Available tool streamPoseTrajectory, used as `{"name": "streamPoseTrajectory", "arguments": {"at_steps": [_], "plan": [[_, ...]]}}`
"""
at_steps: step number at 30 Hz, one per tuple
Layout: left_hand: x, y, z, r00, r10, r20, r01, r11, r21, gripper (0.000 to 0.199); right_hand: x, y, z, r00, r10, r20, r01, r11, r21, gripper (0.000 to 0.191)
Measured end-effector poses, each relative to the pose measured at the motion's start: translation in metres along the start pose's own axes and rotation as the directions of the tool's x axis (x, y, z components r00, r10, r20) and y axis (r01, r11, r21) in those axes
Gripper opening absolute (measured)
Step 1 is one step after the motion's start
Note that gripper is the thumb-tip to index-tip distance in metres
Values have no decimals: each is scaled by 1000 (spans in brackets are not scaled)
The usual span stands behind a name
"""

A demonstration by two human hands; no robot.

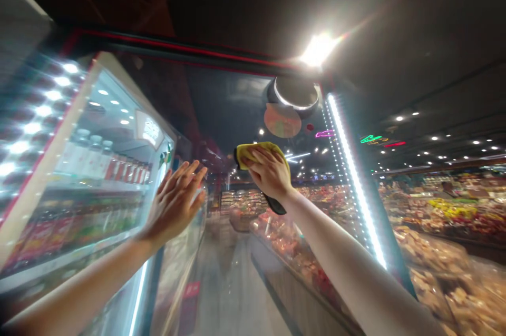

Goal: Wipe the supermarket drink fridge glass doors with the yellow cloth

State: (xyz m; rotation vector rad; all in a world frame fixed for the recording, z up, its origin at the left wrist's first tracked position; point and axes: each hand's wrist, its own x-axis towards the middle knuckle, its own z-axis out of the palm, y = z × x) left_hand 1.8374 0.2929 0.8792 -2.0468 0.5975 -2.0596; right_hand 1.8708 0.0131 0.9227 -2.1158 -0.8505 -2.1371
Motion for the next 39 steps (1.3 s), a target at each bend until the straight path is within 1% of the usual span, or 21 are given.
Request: {"name": "streamPoseTrajectory", "arguments": {"at_steps": [3, 5, 6, 8, 10, 12, 14, 16, 18, 20, 21, 23, 25, 27, 29, 30, 32, 34, 36, 37, 39], "plan": [[-3, -9, -2, 999, -32, 1, 32, 999, 0, 53, 10, 18, 1, 966, 236, -108, -241, 970, -37, 35], [-4, -12, -2, 1000, -29, 11, 29, 1000, -6, 54, 33, 6, 12, 905, 382, -187, -395, 918, -35, 35], [-5, -12, -2, 1000, -24, 16, 25, 1000, -10, 54, 45, -7, 19, 888, 409, -208, -423, 906, -24, 35], [-6, -13, -3, 999, -9, 30, 10, 1000, -15, 53, 59, -37, 31, 906, 370, -204, -376, 926, 10, 35], [-9, -17, -7, 999, 7, 48, -6, 1000, -21, 51, 53, -59, 35, 959, 240, -153, -234, 971, 54, 34], [-15, -26, -14, 998, 5, 56, -3, 1000, -27, 50, 32, -62, 30, 990, 96, -102, -86, 992, 94, 30], [-23, -38, -22, 999, -3, 53, 4, 1000, -31, 49, 9, -48, 21, 995, 52, -90, -42, 993, 110, 28], [-33, -51, -28, 999, -4, 46, 5, 999, -34, 50, 1, -30, 15, 978, 166, -128, -154, 984, 94, 30], [-41, -61, -31, 999, 4, 44, -2, 999, -39, 52, 13, -24, 17, 922, 342, -182, -337, 940, 59, 36], [-46, -67, -30, 999, 12, 49, -10, 999, -45, 56, 39, -40, 27, 868, 451, -206, -458, 889, 13, 40], [-47, -68, -29, 999, 15, 52, -13, 999, -47, 58, 53, -55, 32, 863, 465, -200, -476, 879, -11, 42], [-48, -67, -28, 998, 16, 62, -13, 999, -48, 58, 70, -90, 40, 900, 411, -146, -421, 906, -48, 47], [-49, -65, -28, 998, 11, 69, -8, 999, -43, 55, 67, -116, 41, 970, 238, -44, -240, 969, -59, 48], [-51, -66, -31, 997, 12, 79, -9, 999, -38, 51, 46, -123, 33, 998, -1, 64, 3, 999, -36, 45], [-55, -72, -36, 996, 14, 85, -11, 999, -33, 50, 22, -110, 23, 984, -139, 107, 141, 990, -10, 41], [-58, -77, -39, 996, 14, 88, -12, 1000, -28, 50, 13, -100, 19, 987, -127, 94, 129, 992, -12, 39], [-65, -89, -45, 996, 9, 88, -8, 1000, -10, 51, 11, -81, 19, 997, 81, -1, -81, 996, -46, 38], [-73, -101, -51, 996, -5, 86, 4, 1000, 18, 51, 33, -77, 29, 926, 354, -127, -363, 930, -53, 39], [-80, -111, -56, 996, -23, 87, 20, 999, 38, 51, 67, -96, 43, 845, 502, -184, -515, 857, -30, 41], [-83, -115, -59, 995, -29, 92, 25, 999, 41, 51, 84, -112, 49, 840, 513, -178, -525, 851, -24, 43], [-88, -119, -62, 994, -32, 106, 28, 999, 36, 52, 106, -151, 58, 890, 440, -122, -445, 895, -19, 45]]}}
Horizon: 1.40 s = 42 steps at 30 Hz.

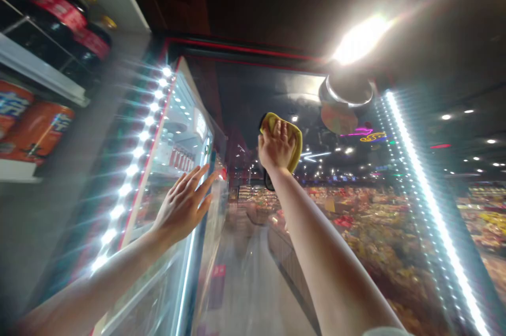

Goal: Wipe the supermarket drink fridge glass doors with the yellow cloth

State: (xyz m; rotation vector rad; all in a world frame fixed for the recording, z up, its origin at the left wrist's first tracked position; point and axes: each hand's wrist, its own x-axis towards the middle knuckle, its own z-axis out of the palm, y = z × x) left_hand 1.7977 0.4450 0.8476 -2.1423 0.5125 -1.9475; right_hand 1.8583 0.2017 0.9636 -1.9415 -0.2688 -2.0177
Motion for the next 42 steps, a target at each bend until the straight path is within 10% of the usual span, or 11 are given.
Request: {"name": "streamPoseTrajectory", "arguments": {"at_steps": [3, 6, 10, 14, 19, 23, 28, 34, 40, 42], "plan": [[-6, -3, -4, 1000, 0, 15, 0, 1000, -20, 52, -24, -34, -3, 951, -293, 102, 285, 955, 86, 42], [-12, -8, -9, 999, -20, 27, 21, 999, -33, 51, -53, -15, -16, 856, -499, 137, 466, 859, 214, 31], [-19, -23, -20, 998, -56, 33, 56, 998, 12, 47, -47, 15, -16, 962, -273, 16, 263, 939, 221, 22], [-27, -35, -32, 998, -56, 26, 54, 994, 92, 45, -14, -38, 7, 997, 28, -75, -14, 983, 184, 38], [-37, -36, -36, 998, -23, 60, 16, 994, 106, 48, -37, -120, 12, 937, -328, 123, 300, 932, 202, 51], [-45, -37, -37, 996, -52, 69, 47, 996, 76, 48, -74, -102, -1, 830, -525, 187, 482, 844, 235, 50], [-54, -40, -42, 994, -73, 86, 68, 996, 58, 44, -51, -69, 1, 949, -294, 114, 273, 947, 166, 47], [-61, -43, -46, 994, -65, 90, 57, 994, 92, 42, -27, -136, 23, 993, -96, 66, 81, 977, 198, 50], [-64, -61, -52, 996, -36, 87, 24, 990, 138, 43, -59, -143, 16, 763, -633, 129, 565, 752, 340, 45], [-63, -69, -52, 997, -34, 75, 22, 988, 155, 43, -47, -136, 18, 789, -603, 117, 542, 773, 331, 45]]}}
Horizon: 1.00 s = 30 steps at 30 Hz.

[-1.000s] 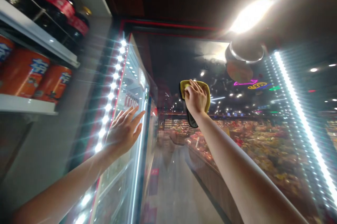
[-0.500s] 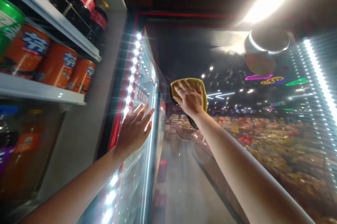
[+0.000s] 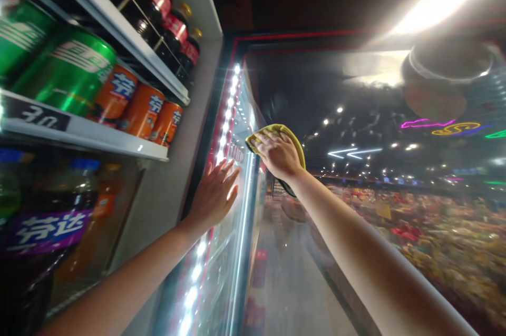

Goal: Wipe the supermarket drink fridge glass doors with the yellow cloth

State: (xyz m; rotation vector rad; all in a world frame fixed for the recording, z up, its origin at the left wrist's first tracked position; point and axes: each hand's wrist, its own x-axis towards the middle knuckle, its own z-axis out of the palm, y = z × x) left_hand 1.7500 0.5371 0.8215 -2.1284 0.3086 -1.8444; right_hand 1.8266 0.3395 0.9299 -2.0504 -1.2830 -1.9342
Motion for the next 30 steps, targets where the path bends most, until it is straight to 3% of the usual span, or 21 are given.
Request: {"name": "streamPoseTrajectory", "arguments": {"at_steps": [3, 5, 7, 9, 12, 14, 17, 19, 21, 23, 26, 28, 30], "plan": [[3, -9, 4, 1000, -18, -26, 18, 1000, 22, 42, 32, 7, 2, 971, 219, -98, -221, 975, -8, 45], [3, -13, 7, 998, -40, -44, 41, 999, 19, 44, 52, -4, 9, 950, 291, -114, -293, 956, 0, 47], [1, -16, 11, 996, -65, -66, 65, 998, -3, 46, 56, -22, 18, 974, 217, -69, -216, 976, 12, 48], [-4, -18, 13, 992, -84, -90, 82, 996, -25, 49, 43, -36, 23, 1000, 30, 1, -30, 999, 44, 44], [-12, -19, 15, 989, -86, -122, 84, 996, -24, 49, 17, -33, 21, 987, -153, 44, 150, 985, 80, 36], [-14, -19, 15, 987, -97, -126, 96, 995, -13, 48, 16, -19, 16, 994, -110, 17, 108, 991, 75, 33], [-13, -18, 16, 986, -127, -105, 127, 992, -6, 49, 47, -4, 13, 993, 91, -80, -84, 993, 83, 37], [-13, -16, 17, 986, -138, -94, 137, 990, -11, 50, 70, -9, 16, 981, 162, -110, -151, 984, 100, 39], [-15, -14, 17, 985, -149, -86, 148, 989, -16, 51, 78, -26, 22, 986, 138, -94, -128, 987, 101, 39], [-19, -12, 14, 984, -163, -76, 162, 987, -13, 55, 65, -48, 27, 995, 83, -54, -78, 993, 90, 41], [-23, -11, 5, 977, -204, -68, 203, 979, -15, 61, 20, -76, 30, 1000, -5, 22, 3, 997, 80, 44], [-23, -11, -2, 972, -223, -69, 221, 975, -30, 62, -8, -81, 27, 986, -133, 100, 122, 987, 102, 43], [-20, -12, -6, 976, -206, -67, 204, 978, -37, 60, -22, -71, 20, 953, -255, 164, 235, 963, 131, 41]]}}
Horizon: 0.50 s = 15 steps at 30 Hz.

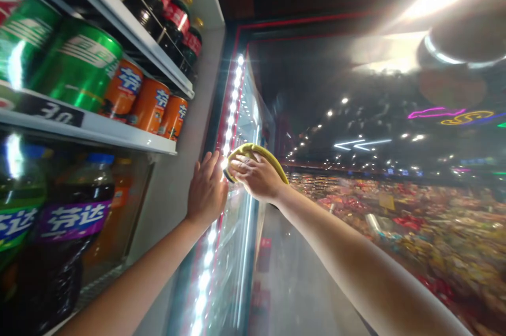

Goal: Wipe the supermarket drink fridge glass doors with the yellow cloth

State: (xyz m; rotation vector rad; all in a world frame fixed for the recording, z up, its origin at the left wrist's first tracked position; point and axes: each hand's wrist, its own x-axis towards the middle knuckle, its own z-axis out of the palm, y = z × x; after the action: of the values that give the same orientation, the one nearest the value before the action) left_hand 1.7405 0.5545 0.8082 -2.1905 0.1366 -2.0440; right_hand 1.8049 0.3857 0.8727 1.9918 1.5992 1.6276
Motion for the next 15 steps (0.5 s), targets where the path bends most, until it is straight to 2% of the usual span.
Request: {"name": "streamPoseTrajectory", "arguments": {"at_steps": [2, 4, 6, 7, 8, 9, 12, 13, 15], "plan": [[4, 0, -2, 1000, 28, 7, -28, 1000, 7, 57, -4, 20, -12, 1000, 6, 10, -6, 1000, -25, 42], [9, 0, -3, 999, 53, 13, -53, 998, 14, 55, -1, 43, -24, 980, 178, -86, -185, 980, -73, 42], [12, 0, -5, 998, 67, 8, -67, 998, 13, 55, 2, 52, -30, 891, 393, -226, -419, 905, -78, 42], [14, 0, -7, 998, 66, 4, -66, 998, 10, 54, 2, 50, -28, 843, 463, -273, -496, 866, -64, 43], [15, 0, -8, 999, 54, -1, -54, 999, 7, 54, 0, 42, -24, 820, 493, -291, -528, 848, -51, 44], [17, 1, -9, 999, 36, -6, -36, 999, 3, 54, -2, 31, -17, 832, 481, -277, -512, 858, -47, 45], [23, 8, -11, 1000, 8, -17, -8, 1000, -19, 52, -8, 2, 0, 958, 255, -134, -264, 963, -58, 45], [25, 13, -11, 1000, 12, -18, -13, 999, -30, 53, -9, 0, 1, 978, 186, -98, -193, 979, -61, 45], [28, 24, -8, 999, 39, -9, -39, 998, -57, 53, -12, 12, -7, 982, 165, -97, -173, 982, -79, 42]]}}
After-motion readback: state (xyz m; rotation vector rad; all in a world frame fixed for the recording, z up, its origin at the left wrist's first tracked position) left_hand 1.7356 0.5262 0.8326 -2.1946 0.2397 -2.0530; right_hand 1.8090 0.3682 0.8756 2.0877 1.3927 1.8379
